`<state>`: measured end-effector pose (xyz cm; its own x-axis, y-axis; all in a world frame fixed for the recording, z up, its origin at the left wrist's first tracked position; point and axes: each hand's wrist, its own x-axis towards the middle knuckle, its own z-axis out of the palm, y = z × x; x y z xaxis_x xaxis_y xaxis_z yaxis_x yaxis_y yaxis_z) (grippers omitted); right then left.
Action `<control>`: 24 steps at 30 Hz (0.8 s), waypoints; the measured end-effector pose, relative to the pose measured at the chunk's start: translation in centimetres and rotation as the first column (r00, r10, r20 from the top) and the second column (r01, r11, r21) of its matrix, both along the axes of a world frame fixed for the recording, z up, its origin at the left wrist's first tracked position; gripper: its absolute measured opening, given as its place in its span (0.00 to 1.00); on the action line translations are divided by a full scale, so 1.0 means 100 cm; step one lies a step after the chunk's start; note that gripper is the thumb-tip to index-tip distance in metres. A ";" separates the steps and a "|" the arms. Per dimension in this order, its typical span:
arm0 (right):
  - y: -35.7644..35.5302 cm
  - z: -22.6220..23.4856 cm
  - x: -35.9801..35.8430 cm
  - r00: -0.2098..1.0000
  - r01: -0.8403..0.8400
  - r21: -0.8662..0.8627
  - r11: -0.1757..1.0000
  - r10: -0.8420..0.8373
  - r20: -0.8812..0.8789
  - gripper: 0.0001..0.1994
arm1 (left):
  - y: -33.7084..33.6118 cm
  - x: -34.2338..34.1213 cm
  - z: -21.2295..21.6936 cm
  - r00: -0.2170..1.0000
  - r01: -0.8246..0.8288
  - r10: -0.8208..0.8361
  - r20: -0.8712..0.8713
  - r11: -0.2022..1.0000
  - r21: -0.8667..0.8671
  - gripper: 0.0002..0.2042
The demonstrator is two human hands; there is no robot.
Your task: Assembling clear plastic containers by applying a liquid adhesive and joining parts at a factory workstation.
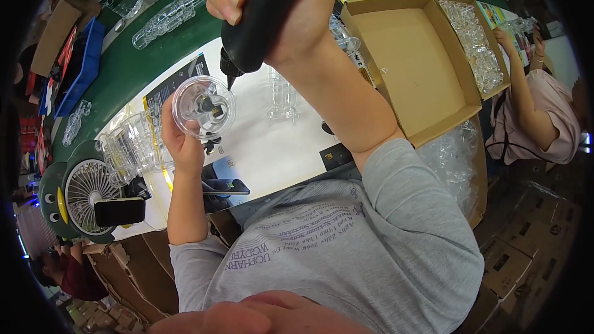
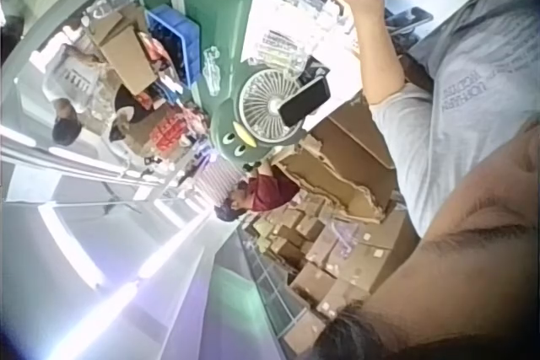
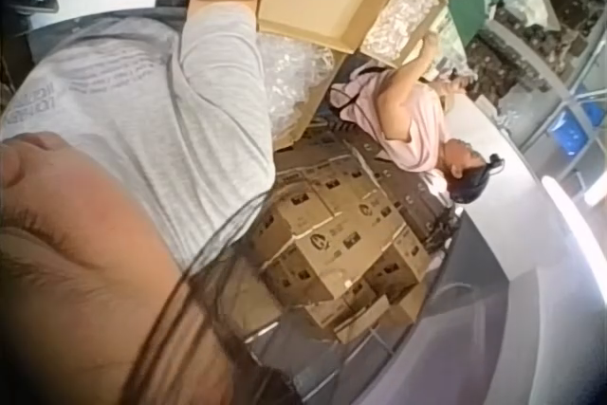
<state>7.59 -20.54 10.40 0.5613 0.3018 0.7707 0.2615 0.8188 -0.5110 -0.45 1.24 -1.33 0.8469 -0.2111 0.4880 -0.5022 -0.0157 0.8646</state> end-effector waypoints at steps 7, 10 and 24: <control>0.000 0.000 -0.001 1.000 0.009 -0.005 1.000 -0.009 0.003 0.21 | -0.001 0.002 0.000 0.997 0.057 -0.059 -0.046 0.998 -0.037 0.21; -0.001 0.000 -0.001 1.000 0.009 -0.004 1.000 -0.009 -0.001 0.21 | -0.001 0.003 0.001 0.996 0.069 -0.069 -0.057 0.998 -0.009 0.21; 0.000 0.002 -0.001 0.999 -0.011 -0.043 0.999 0.012 0.032 0.21 | -0.001 0.001 0.006 0.944 0.157 -0.203 -0.260 0.969 -0.189 0.25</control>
